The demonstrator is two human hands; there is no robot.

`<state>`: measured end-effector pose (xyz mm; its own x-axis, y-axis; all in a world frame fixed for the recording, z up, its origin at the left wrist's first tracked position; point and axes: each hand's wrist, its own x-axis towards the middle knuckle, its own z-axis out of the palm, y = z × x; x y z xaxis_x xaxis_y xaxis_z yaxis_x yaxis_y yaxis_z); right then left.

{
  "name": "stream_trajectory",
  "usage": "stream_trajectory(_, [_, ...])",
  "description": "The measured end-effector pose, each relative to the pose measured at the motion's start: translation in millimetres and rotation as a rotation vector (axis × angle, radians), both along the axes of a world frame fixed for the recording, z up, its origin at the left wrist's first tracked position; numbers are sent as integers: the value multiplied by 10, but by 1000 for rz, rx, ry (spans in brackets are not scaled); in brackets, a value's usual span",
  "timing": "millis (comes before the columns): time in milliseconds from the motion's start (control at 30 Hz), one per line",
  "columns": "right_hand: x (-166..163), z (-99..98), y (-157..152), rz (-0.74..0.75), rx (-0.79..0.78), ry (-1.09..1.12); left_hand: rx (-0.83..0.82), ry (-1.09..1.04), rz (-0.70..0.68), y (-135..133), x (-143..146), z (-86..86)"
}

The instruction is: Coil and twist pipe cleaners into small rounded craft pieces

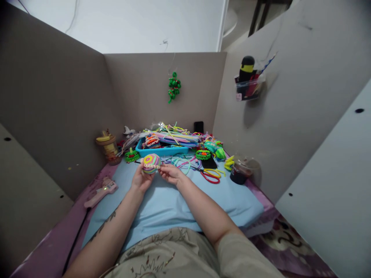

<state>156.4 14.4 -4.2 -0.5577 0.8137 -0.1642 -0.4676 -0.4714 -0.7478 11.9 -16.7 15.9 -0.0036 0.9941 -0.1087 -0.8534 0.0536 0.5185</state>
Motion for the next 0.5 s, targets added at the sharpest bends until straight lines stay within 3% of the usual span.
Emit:
stream_trajectory(333, [-78, -71, 8, -74, 123, -18, -22, -139, 34, 67, -45, -54])
stream_trajectory(500, [-138, -81, 2, -314, 322, -208, -36, -153, 68, 84, -52, -33])
